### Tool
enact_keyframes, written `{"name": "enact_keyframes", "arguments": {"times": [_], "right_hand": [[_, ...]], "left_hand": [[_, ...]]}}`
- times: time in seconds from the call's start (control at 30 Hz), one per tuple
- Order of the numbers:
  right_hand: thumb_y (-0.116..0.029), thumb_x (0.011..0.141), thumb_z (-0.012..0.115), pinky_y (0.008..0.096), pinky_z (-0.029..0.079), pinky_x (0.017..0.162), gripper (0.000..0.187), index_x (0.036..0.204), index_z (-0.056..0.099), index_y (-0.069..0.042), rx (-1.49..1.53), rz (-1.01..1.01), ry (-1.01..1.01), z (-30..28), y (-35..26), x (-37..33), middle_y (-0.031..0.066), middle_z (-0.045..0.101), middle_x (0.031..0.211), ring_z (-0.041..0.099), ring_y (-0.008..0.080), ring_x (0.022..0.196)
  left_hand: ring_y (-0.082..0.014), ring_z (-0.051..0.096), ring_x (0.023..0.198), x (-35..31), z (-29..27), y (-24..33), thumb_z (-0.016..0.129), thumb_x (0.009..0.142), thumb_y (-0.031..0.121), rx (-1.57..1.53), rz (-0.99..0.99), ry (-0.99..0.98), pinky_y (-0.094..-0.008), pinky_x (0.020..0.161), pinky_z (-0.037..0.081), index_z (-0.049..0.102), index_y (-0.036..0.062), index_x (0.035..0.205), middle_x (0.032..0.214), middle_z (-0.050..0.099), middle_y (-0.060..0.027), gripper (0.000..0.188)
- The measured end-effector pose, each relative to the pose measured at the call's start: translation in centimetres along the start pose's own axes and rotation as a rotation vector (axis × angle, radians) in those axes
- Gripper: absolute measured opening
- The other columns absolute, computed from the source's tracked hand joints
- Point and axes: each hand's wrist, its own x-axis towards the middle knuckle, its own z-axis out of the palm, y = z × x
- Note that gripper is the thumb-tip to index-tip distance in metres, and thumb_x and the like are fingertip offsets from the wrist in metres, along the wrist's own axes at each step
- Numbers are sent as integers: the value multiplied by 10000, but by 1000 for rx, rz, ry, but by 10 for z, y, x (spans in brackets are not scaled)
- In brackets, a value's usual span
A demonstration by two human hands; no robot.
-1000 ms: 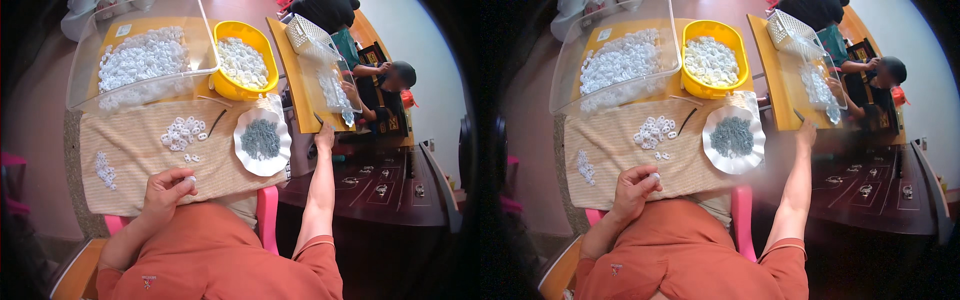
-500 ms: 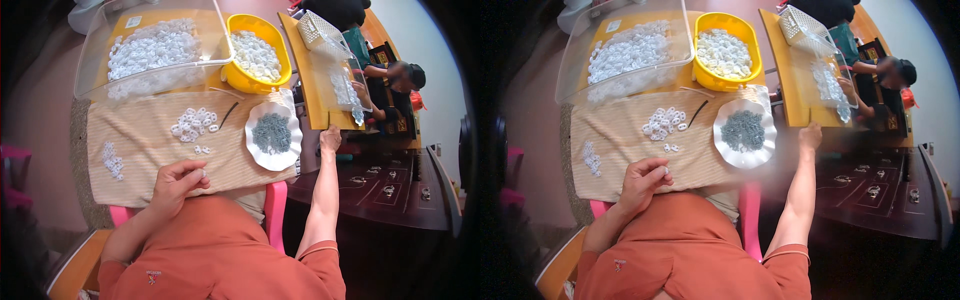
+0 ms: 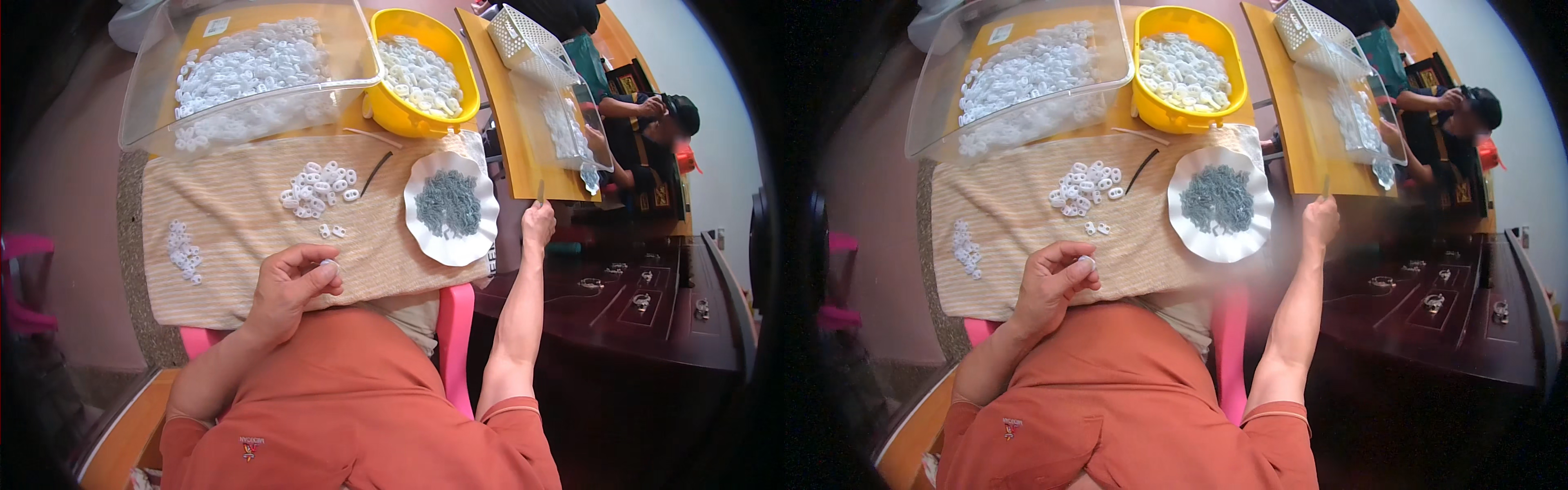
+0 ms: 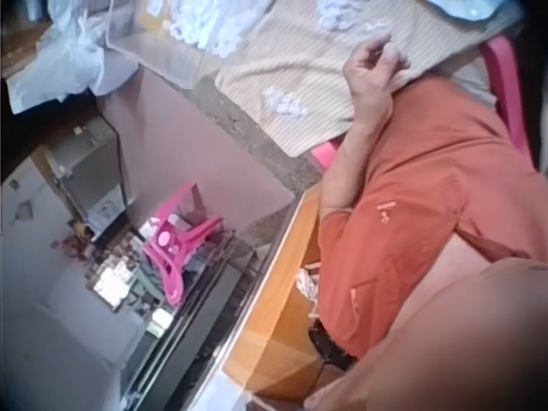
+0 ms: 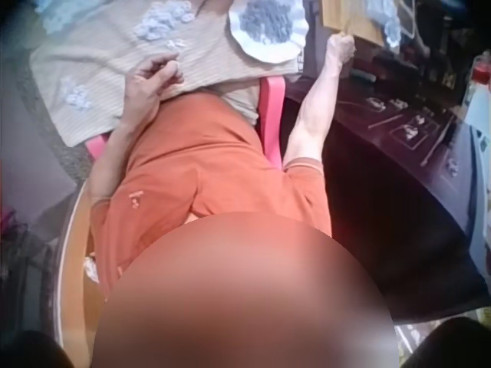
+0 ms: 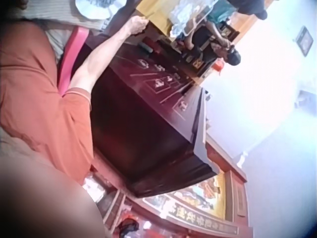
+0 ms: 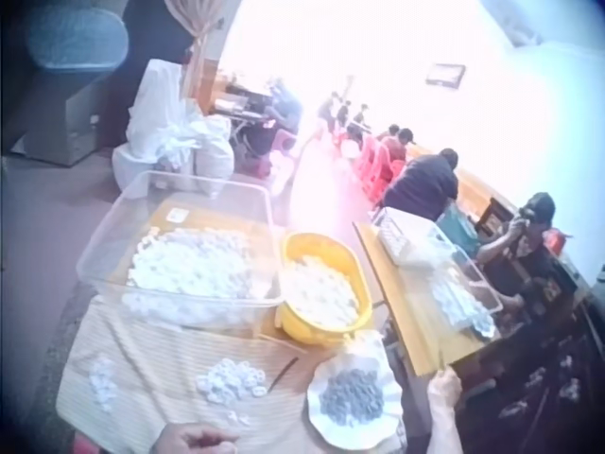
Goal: Cleaning or assembling small white plastic molded components using a precision hand tool at a workbench.
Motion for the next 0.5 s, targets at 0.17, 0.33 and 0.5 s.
{"name": "enact_keyframes", "arguments": {"times": [0.17, 0.33, 0.5], "right_hand": [[-229, 879, 466, 530, 455, 835, 309, 1084, 605, -43, -47, 4, -59, -4, -2, 3, 267, 632, 986, 586, 463, 946], [-255, 854, 430, 471, 514, 699, 320, 917, 628, -11, -9, -110, 80, -9, 16, 10, 196, 657, 708, 657, 378, 691], [-301, 965, 516, 216, 372, 399, 321, 821, 564, -19, 1050, -93, -387, -74, -83, -68, 10, 508, 632, 472, 91, 436]], "left_hand": [[-111, 619, 760, -1, -1, -1, 612, 881, 64, 14, -8, 1, -255, 714, 535, 608, -4, 1068, 839, 636, -55, 198], [-114, 617, 776, 5, 3, 0, 610, 878, 48, 6, 6, -44, -275, 728, 545, 610, 0, 1071, 865, 630, -51, 199], [-120, 620, 799, 6, -4, -7, 602, 884, 36, -40, 1, -26, -273, 743, 543, 613, -10, 1078, 919, 638, -64, 200]]}}
